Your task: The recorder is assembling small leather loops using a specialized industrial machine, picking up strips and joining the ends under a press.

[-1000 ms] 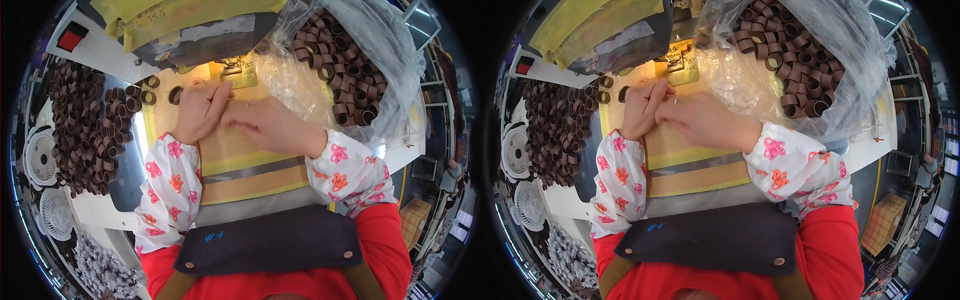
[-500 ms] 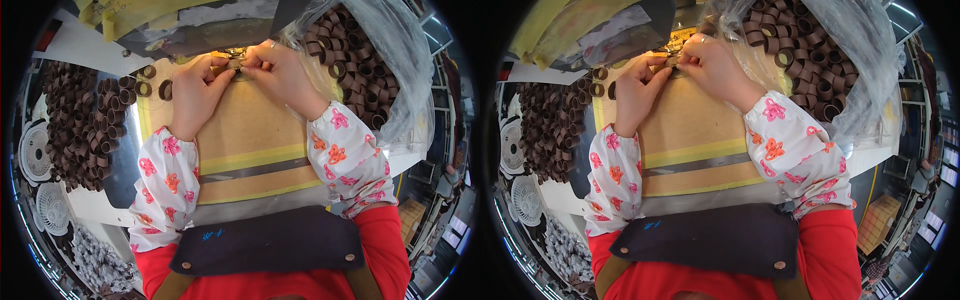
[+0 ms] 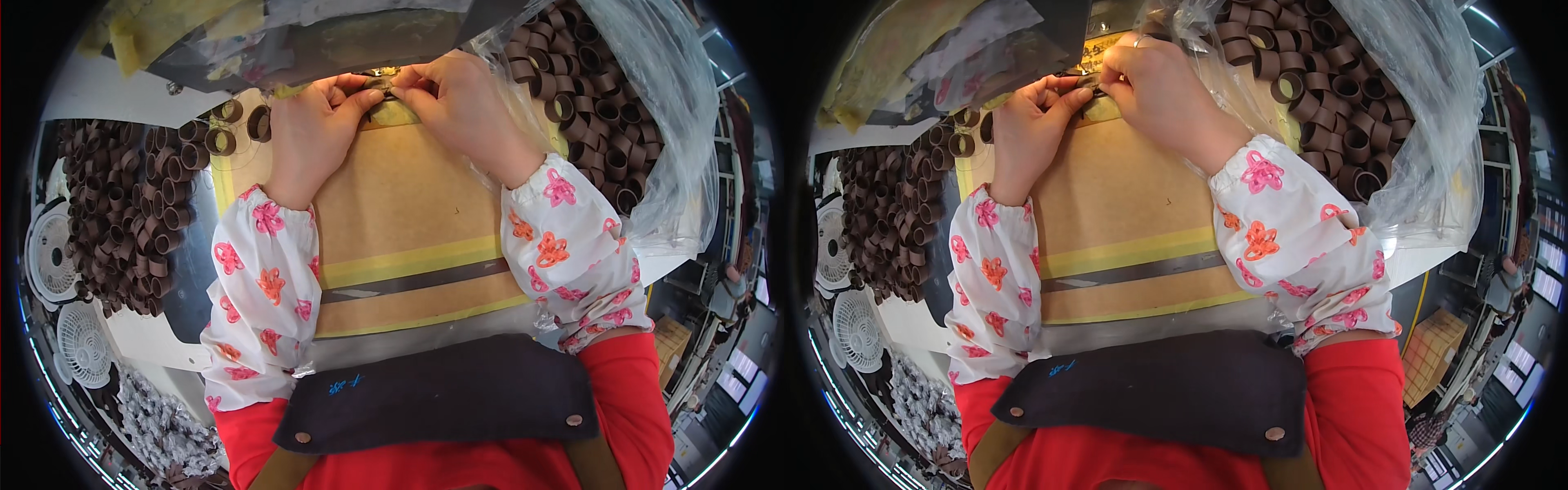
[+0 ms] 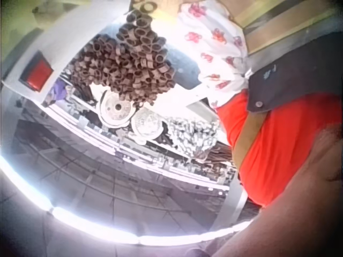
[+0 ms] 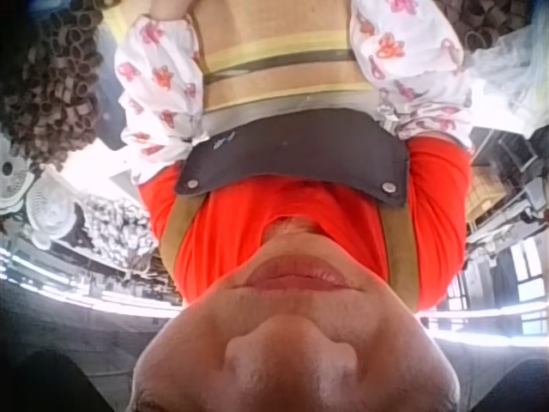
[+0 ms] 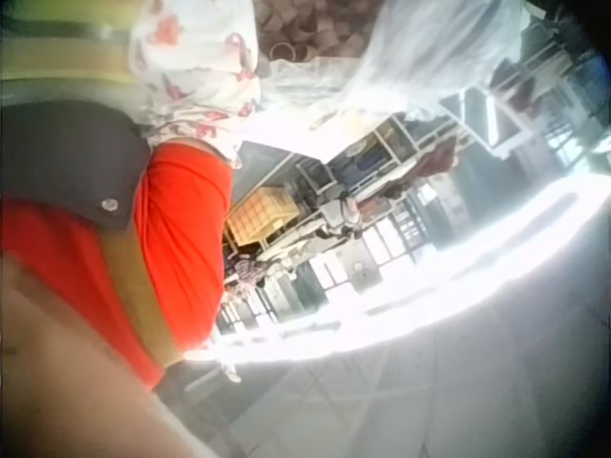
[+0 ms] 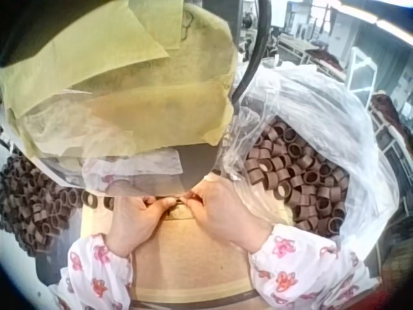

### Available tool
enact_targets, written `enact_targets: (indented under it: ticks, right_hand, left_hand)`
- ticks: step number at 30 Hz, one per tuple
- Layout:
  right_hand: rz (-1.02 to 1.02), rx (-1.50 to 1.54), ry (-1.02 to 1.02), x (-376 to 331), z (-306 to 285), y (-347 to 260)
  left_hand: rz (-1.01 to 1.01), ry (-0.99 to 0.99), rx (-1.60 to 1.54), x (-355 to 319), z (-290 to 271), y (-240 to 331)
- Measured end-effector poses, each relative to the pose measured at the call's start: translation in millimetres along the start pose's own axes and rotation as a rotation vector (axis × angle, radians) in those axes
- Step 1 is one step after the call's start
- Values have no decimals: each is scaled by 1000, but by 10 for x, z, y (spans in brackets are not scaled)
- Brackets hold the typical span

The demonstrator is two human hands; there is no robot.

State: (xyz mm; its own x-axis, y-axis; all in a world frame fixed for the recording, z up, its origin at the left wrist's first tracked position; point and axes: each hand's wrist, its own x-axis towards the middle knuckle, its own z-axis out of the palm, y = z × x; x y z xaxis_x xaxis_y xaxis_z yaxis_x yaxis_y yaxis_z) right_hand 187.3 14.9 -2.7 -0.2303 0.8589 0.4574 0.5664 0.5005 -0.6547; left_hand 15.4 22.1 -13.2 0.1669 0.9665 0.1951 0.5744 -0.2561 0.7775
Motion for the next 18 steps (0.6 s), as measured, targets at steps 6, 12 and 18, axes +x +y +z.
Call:
enact_targets:
  ticks: [6, 12, 18]
  right_hand:
    - [-1, -50, 0, -24, -4, 8]
    - [16, -174, -32, -7, 3, 17]
    - [79, -230, -95, 18, 12, -27]
  left_hand:
    - [23, -25, 33, 14, 22, -11]
    - [20, 20, 44, 11, 14, 22]
    - [27, 14, 31, 16, -3, -36]
